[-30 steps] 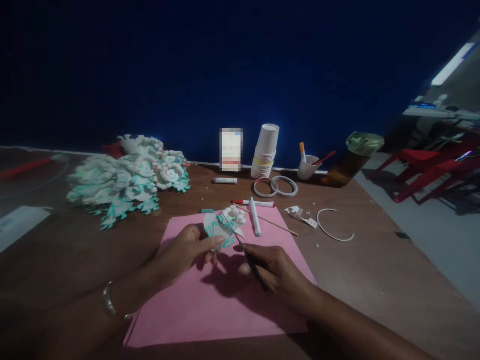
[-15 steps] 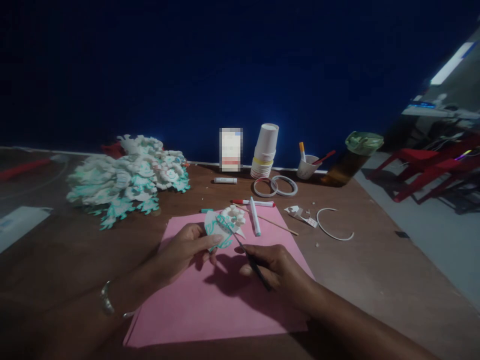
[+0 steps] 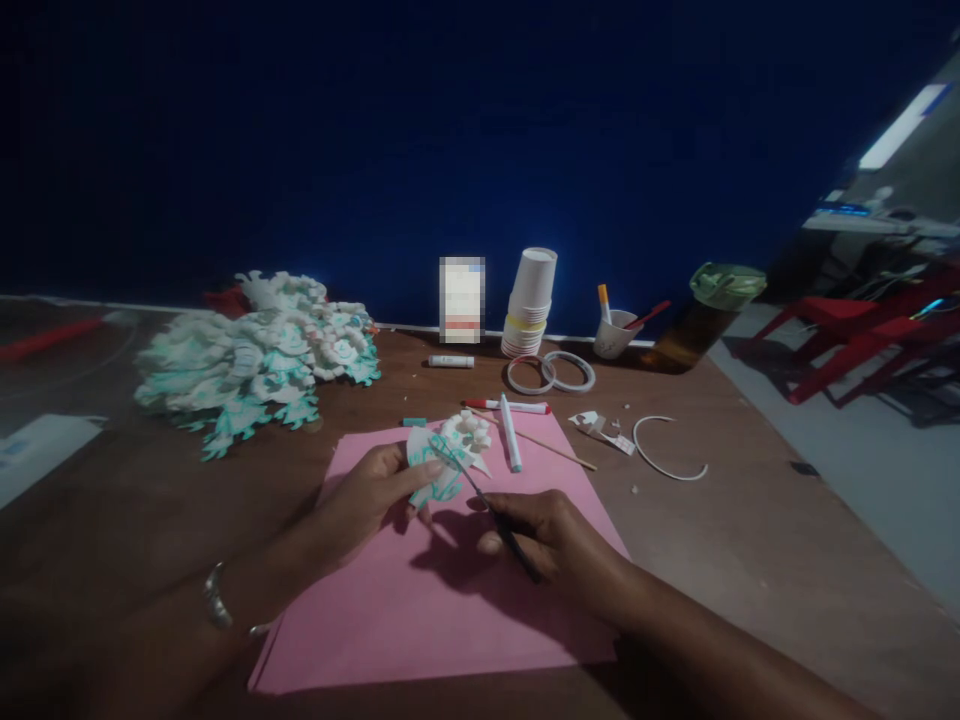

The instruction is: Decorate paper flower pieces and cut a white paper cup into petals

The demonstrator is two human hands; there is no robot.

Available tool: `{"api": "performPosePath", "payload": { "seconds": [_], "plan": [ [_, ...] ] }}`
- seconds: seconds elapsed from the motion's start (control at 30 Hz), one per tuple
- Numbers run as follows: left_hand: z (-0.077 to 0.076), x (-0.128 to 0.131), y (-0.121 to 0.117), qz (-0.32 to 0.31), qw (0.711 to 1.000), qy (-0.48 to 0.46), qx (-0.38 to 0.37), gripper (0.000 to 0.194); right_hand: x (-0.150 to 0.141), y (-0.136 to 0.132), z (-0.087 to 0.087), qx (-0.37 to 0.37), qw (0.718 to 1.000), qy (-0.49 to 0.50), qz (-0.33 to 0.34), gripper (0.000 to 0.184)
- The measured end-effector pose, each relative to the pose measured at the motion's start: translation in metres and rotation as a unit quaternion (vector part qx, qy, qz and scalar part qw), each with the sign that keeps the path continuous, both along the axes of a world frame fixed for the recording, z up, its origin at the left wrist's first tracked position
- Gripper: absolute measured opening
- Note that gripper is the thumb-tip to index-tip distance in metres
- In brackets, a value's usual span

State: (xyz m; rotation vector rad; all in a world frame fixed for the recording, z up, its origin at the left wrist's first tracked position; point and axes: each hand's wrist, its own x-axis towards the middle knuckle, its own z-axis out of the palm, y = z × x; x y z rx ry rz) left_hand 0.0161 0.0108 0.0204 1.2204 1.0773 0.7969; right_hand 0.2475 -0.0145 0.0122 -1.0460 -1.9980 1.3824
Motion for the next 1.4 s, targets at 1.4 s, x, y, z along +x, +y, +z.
{"api": "performPosePath", "payload": {
  "seconds": [1.4],
  "plan": [
    [0.008,0.01,-0.009,0.023,0.999,0.027,-0.011,0.026,-0.005,-0.002,-0.007,-0.043,0.997,0.066,-0.007,0.036]
  ]
}}
